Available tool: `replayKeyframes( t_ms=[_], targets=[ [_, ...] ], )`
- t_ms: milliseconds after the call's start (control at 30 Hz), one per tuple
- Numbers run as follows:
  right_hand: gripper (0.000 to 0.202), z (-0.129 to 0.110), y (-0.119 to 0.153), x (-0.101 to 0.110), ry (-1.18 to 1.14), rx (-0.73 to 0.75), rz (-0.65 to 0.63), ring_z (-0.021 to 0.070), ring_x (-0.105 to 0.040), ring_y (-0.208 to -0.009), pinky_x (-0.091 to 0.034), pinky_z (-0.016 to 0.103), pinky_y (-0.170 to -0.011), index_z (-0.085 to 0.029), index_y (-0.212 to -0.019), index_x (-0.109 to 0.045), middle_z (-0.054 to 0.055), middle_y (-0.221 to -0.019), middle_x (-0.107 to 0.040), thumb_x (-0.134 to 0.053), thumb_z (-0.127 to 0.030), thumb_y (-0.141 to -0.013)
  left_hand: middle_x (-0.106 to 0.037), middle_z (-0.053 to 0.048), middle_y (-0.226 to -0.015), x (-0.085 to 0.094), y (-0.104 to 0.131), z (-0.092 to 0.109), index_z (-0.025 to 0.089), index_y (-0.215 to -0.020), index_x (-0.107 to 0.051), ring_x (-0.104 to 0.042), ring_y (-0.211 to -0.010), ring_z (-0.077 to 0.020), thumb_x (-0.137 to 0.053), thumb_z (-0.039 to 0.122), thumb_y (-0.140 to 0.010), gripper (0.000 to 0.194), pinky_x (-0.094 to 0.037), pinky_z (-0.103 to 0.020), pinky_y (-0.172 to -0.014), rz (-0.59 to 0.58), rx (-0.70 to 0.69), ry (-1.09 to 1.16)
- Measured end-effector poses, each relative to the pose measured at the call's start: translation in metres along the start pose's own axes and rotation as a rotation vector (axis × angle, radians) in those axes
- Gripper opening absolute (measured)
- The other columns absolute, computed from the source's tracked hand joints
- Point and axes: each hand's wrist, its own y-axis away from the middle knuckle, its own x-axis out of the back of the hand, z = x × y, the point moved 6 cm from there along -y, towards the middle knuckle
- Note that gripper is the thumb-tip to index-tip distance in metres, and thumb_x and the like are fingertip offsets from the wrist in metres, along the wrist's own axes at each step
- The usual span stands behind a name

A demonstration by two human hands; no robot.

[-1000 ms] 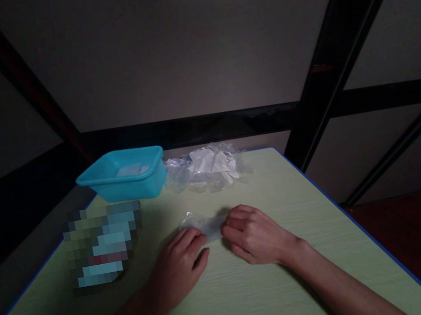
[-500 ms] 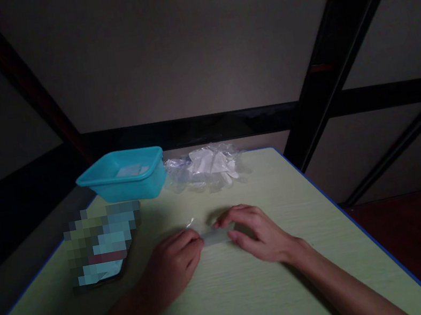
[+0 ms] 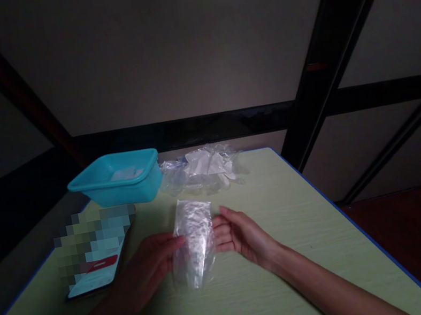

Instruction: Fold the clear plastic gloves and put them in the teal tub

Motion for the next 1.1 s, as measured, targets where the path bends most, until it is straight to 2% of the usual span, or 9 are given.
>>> replayKeyframes(
  t_ms=[67, 167, 467, 767, 933, 1100],
  targets=[
    [0.036, 0.001, 0.000, 0.002, 0.047, 0.037, 0.112, 0.0090, -0.059, -0.047, -0.048, 0.019, -0.051, -0.014, -0.061, -0.065, 0.001, -0.056, -0.066, -0.081, -0.044, -0.051, -0.066, -0.005, -0.058, 0.001, -0.002, -0.005, 0.013, -0.060, -0.070, -0.058, -0.058, -0.0155, -0.073, 0.035, -0.053, 0.023, -0.047, -0.026, -0.061, 0.014, 0.005, 0.015],
    [0.029, 0.002, 0.001, 0.000, 0.118, 0.078, 0.191, 0.0064, -0.055, -0.046, -0.045, 0.017, -0.048, -0.013, -0.059, -0.065, -0.002, -0.054, -0.064, -0.084, -0.031, -0.046, -0.066, -0.005, -0.058, 0.004, -0.004, -0.011, 0.012, -0.061, -0.070, -0.059, -0.057, -0.0152, -0.073, 0.035, -0.054, 0.025, -0.047, -0.025, -0.059, 0.051, 0.002, 0.010],
    [0.019, -0.003, 0.001, -0.002, 0.264, 0.192, 0.177, 0.0043, -0.047, -0.041, -0.035, 0.017, -0.043, -0.013, -0.052, -0.063, -0.003, -0.049, -0.061, -0.080, -0.019, -0.046, -0.064, -0.004, -0.056, 0.009, -0.008, -0.021, 0.012, -0.058, -0.067, -0.060, -0.056, -0.0169, -0.071, 0.037, -0.055, 0.025, -0.048, -0.026, -0.057, 0.115, -0.001, -0.058],
    [0.017, -0.008, 0.003, 0.002, 0.326, 0.262, 0.211, 0.0060, -0.048, -0.044, -0.034, 0.019, -0.046, -0.015, -0.053, -0.064, -0.003, -0.051, -0.061, -0.078, -0.021, -0.047, -0.064, -0.003, -0.062, 0.013, -0.005, -0.006, 0.013, -0.062, -0.066, -0.059, -0.060, -0.0179, -0.068, 0.030, -0.052, 0.020, -0.047, -0.025, -0.048, 0.171, -0.031, -0.074],
    [0.013, -0.008, 0.002, 0.001, 0.304, 0.265, 0.195, 0.0063, -0.049, -0.045, -0.036, 0.019, -0.048, -0.015, -0.052, -0.067, -0.003, -0.050, -0.063, -0.079, -0.017, -0.046, -0.060, -0.001, -0.058, 0.014, -0.006, -0.008, 0.013, -0.060, -0.064, -0.054, -0.056, -0.0143, -0.067, 0.027, -0.053, 0.016, -0.045, -0.022, -0.046, 0.166, -0.056, -0.063],
    [0.014, -0.008, 0.001, -0.003, 0.280, 0.257, 0.151, 0.0070, -0.050, -0.045, -0.037, 0.020, -0.049, -0.016, -0.051, -0.068, -0.002, -0.051, -0.064, -0.081, -0.021, -0.047, -0.057, 0.001, -0.056, 0.014, -0.007, -0.009, 0.013, -0.062, -0.066, -0.054, -0.055, -0.0134, -0.068, 0.026, -0.056, 0.014, -0.046, -0.023, -0.050, 0.107, -0.056, -0.036]
  ],
)
